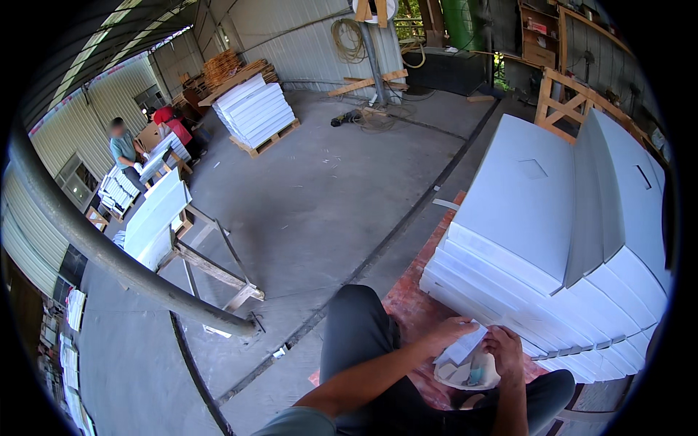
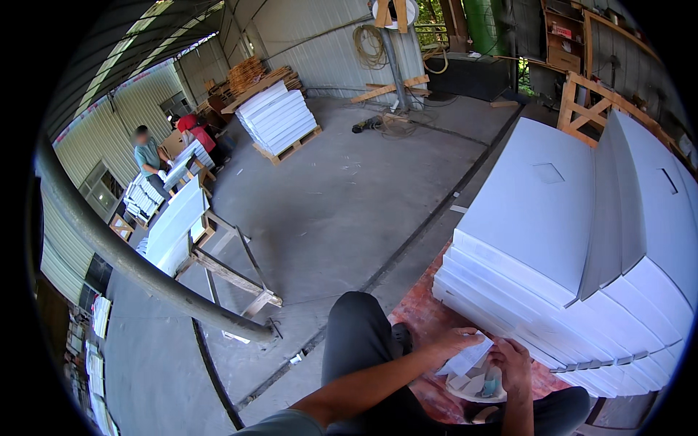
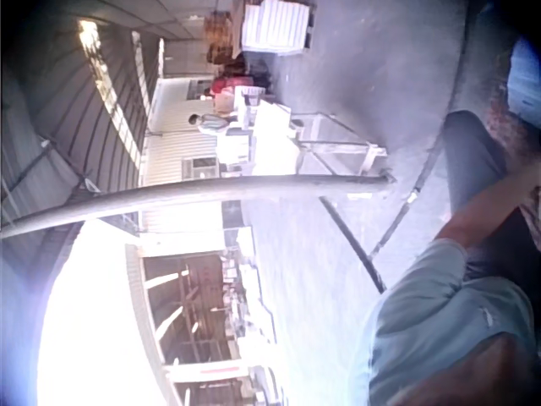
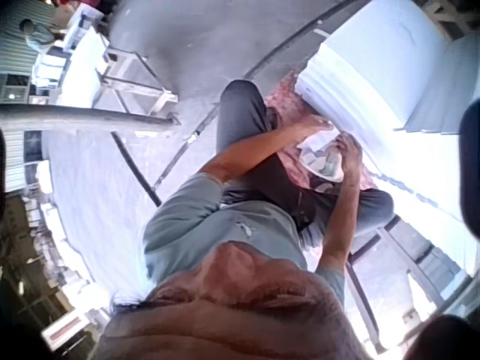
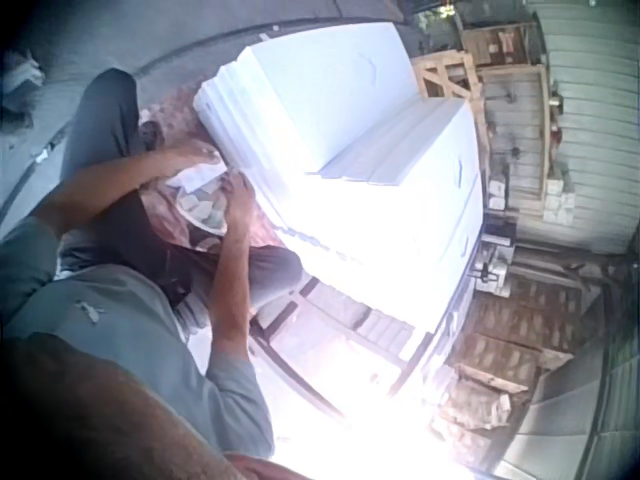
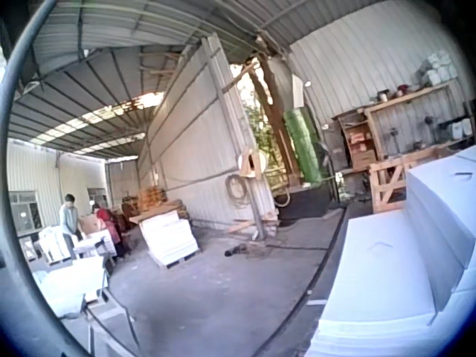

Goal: The person sits on the floor and repeatedly tears small pieces of white tape from a roll. They apply each piece to the edge of a stack of white rectangular panels, smoothing it down before moving to the next section.

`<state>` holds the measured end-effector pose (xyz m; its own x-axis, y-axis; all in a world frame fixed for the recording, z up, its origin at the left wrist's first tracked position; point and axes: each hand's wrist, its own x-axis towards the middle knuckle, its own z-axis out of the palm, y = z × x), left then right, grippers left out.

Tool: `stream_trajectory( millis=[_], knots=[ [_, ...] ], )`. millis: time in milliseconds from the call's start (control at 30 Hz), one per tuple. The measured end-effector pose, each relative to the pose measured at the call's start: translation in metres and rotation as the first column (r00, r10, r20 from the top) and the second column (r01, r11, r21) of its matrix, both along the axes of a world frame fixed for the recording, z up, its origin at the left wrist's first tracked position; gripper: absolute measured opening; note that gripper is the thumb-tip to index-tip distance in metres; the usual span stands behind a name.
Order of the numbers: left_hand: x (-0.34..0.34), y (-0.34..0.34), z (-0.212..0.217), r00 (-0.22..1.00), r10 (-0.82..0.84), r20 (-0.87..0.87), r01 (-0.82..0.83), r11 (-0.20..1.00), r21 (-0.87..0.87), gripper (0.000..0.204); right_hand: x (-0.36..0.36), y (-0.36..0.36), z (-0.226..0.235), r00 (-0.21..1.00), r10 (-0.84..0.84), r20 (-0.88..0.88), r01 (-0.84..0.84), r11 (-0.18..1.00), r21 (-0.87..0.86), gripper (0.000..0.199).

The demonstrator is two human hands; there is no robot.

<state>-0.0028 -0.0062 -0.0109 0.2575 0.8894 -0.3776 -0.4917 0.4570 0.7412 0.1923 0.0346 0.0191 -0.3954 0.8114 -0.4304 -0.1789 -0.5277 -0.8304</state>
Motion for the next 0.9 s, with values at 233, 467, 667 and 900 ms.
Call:
stream_trajectory(
  millis=[233, 467, 667, 900],
  knots=[
    [0.0, 0.004, 0.008, 0.991, 0.012, -0.131, -0.015, 1.0, -0.016, 0.033, 0.005, -0.003, 0.011, 1.0, 0.005, -0.016, -0.004, 0.998, 0.068, 0.026],
    [0.004, 0.009, 0.003, 0.996, 0.024, -0.086, -0.034, 0.992, -0.121, 0.03, 0.014, 0.01, -0.01, 0.986, 0.11, -0.125, -0.116, 0.992, -0.04, 0.027],
    [0.006, 0.011, 0.002, 0.99, 0.024, -0.138, -0.039, 0.993, -0.11, 0.027, 0.015, 0.011, -0.015, 0.987, 0.108, -0.122, -0.113, 0.993, -0.04, 0.026],
    [0.005, 0.011, 0.0, 0.986, 0.042, -0.161, -0.058, 0.993, -0.099, 0.024, 0.011, 0.011, -0.016, 0.989, 0.117, -0.093, -0.122, 0.991, -0.049, 0.026]
  ],
)
